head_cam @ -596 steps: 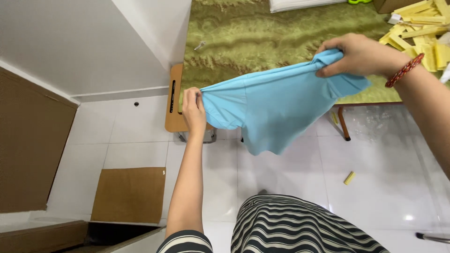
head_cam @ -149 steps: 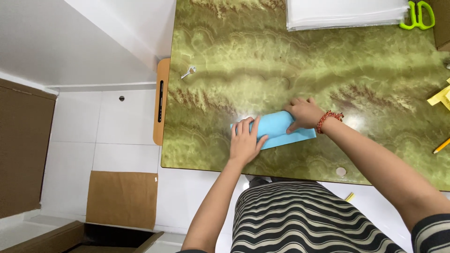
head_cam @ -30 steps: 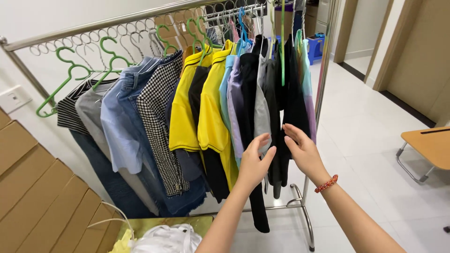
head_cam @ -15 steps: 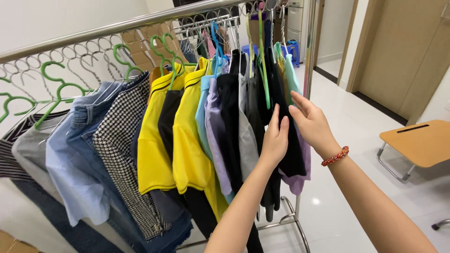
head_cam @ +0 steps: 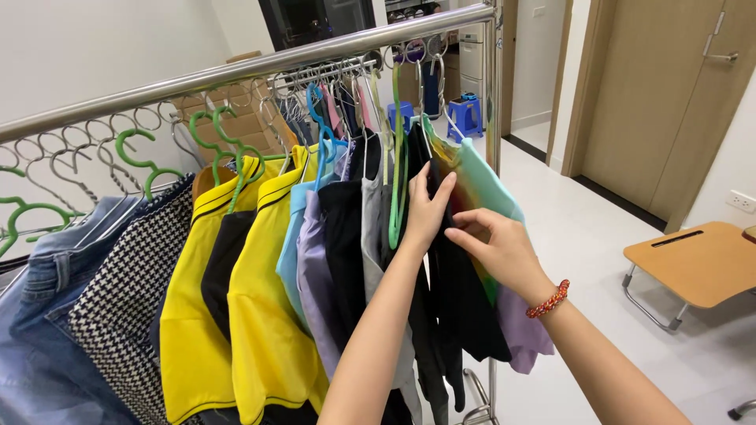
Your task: The person unpacks a yellow shirt from a cardboard box, places it on a hanger, and hangs it on a clothing rack. They then fold a light blue shirt and a black shirt on a table.
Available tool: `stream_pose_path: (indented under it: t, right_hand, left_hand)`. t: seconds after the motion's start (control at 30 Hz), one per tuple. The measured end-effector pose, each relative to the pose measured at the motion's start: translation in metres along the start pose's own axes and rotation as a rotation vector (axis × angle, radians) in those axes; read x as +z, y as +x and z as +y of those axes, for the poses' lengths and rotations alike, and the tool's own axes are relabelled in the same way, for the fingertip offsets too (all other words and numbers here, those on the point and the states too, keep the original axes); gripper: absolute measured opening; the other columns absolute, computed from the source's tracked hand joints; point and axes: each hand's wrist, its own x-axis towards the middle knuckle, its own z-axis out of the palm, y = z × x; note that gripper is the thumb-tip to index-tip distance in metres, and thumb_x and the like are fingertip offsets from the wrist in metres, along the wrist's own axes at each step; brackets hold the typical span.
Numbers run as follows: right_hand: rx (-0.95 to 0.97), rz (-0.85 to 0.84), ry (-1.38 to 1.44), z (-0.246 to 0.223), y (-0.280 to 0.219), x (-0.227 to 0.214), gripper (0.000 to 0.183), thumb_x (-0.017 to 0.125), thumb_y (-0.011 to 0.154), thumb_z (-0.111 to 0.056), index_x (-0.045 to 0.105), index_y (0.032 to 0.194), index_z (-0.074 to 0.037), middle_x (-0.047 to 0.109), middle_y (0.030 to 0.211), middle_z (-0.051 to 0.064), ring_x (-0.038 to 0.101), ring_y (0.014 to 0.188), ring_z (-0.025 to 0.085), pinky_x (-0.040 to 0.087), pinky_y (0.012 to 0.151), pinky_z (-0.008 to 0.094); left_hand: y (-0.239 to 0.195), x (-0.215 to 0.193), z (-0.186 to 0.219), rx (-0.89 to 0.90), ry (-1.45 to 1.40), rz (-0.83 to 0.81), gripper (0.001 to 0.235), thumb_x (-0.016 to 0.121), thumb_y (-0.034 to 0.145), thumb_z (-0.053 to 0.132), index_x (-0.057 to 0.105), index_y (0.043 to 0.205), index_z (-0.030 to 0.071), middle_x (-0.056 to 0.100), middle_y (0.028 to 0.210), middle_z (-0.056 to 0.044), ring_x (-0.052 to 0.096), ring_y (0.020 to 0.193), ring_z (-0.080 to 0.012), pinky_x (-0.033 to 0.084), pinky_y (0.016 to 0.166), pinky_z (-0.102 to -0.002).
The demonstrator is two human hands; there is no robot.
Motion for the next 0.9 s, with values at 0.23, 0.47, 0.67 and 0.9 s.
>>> stream_pose_path:
  t: [0.23,0.47,0.67,0.9]
  right_hand:
    - [-0.121,0.114,-0.007,0.019,0.0,0.021,0.017,0.09,0.085,-0.023,0.082,0.097,-0.013,0.079,0.083,0.001,0.078,0.074,0.013,0.061,0.06,0.025]
    - [-0.102,0.163,0.014,0.009,-0.009,0.032,0.01,0.087,0.088,-0.018,0.079,0.092,-0.013,0.077,0.071,0.001,0.077,0.068,0.015,0.06,0.058,0.028]
    - [-0.04,0.156,0.038,0.003,-0.013,0.028,0.007,0.081,0.092,-0.013,0.075,0.089,-0.015,0.077,0.07,0.002,0.075,0.067,0.015,0.06,0.059,0.03]
    - [0.022,-0.008,0.108,0.013,-0.013,0.014,0.016,0.086,0.086,-0.013,0.073,0.096,-0.013,0.078,0.078,0.001,0.077,0.075,0.013,0.061,0.068,0.031]
  left_hand:
    - [0.004,-0.004,-0.004,-0.1,0.074,0.036,0.091,0.078,0.086,0.071,0.047,0.15,0.015,0.052,0.15,-0.017,0.051,0.145,-0.0355,0.043,0.119,-0.048]
    - [-0.046,-0.022,0.025,-0.18,0.16,0.003,0.052,0.083,0.086,0.058,0.071,0.114,0.015,0.075,0.098,-0.006,0.073,0.102,-0.0262,0.056,0.083,-0.038]
    - [-0.079,-0.042,0.061,-0.082,0.216,-0.144,0.044,0.083,0.088,0.039,0.067,0.12,0.013,0.079,0.119,-0.016,0.069,0.124,-0.0395,0.054,0.099,-0.05]
    - [-0.093,-0.039,0.067,0.211,0.414,-0.164,0.026,0.073,0.098,0.024,0.061,0.117,0.01,0.077,0.12,-0.024,0.069,0.123,-0.0465,0.055,0.101,-0.058]
